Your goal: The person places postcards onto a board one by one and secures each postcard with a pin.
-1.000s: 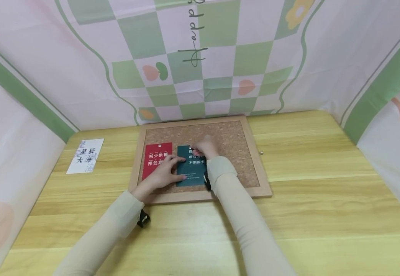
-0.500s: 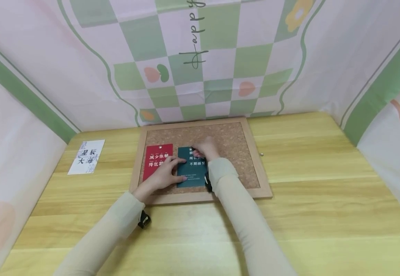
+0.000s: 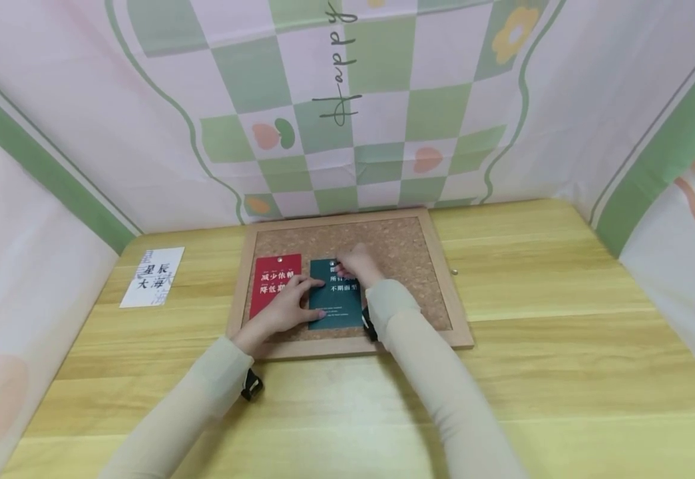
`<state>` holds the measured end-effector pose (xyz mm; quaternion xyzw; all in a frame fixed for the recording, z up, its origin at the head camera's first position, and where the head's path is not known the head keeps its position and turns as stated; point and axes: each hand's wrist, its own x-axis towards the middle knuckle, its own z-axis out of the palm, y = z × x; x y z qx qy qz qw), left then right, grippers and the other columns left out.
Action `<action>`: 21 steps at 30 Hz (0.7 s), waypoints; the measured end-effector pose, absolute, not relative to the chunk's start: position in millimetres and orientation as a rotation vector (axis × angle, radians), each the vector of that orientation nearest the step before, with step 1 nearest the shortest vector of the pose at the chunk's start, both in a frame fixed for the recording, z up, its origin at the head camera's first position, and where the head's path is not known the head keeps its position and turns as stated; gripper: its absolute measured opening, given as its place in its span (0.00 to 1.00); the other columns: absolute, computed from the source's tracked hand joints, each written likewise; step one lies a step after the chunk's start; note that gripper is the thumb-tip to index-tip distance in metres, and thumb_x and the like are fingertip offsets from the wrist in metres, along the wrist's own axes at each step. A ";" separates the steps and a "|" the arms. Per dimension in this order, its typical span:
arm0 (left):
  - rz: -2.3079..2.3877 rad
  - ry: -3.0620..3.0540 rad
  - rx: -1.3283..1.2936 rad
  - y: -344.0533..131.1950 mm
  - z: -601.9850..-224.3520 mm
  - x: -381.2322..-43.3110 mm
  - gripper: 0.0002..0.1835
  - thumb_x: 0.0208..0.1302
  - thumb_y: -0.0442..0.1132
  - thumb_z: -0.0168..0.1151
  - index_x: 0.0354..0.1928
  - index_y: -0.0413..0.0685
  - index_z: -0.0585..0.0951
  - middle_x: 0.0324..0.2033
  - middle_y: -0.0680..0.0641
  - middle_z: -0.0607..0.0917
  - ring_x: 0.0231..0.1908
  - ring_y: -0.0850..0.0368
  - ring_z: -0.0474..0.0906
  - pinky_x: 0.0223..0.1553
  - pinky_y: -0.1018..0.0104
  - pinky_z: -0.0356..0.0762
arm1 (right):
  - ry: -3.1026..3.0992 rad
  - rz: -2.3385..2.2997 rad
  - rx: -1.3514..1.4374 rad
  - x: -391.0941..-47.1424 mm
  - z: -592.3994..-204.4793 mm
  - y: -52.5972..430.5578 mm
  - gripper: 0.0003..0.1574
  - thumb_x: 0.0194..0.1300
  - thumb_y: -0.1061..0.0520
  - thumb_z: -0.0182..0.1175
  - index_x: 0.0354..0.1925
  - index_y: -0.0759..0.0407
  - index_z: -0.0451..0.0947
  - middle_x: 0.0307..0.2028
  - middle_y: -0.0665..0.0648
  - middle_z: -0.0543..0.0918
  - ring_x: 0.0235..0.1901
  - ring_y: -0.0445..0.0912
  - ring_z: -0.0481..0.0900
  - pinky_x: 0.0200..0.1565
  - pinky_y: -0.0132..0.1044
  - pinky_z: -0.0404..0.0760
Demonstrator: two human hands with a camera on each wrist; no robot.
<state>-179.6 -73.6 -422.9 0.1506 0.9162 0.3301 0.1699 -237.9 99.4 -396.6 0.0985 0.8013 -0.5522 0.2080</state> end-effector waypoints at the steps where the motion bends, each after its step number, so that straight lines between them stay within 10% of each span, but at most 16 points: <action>1: 0.936 2.602 0.427 -73.4 -422.9 -179.5 0.32 0.61 0.47 0.66 0.66 0.50 0.69 0.65 0.41 0.64 0.59 0.46 0.66 0.64 0.50 0.68 | 2.236 -1.525 0.264 -237.3 -396.3 99.3 0.23 0.70 0.57 0.48 0.52 0.74 0.74 0.23 0.50 0.78 0.23 0.36 0.77 0.34 0.27 0.80; 21: 0.953 2.608 0.411 -71.9 -423.9 -179.3 0.33 0.60 0.46 0.67 0.66 0.49 0.69 0.64 0.42 0.65 0.54 0.49 0.67 0.61 0.53 0.70 | 2.406 -1.469 0.075 -224.6 -374.9 118.9 0.25 0.74 0.56 0.42 0.57 0.74 0.70 0.52 0.71 0.77 0.50 0.58 0.79 0.56 0.45 0.78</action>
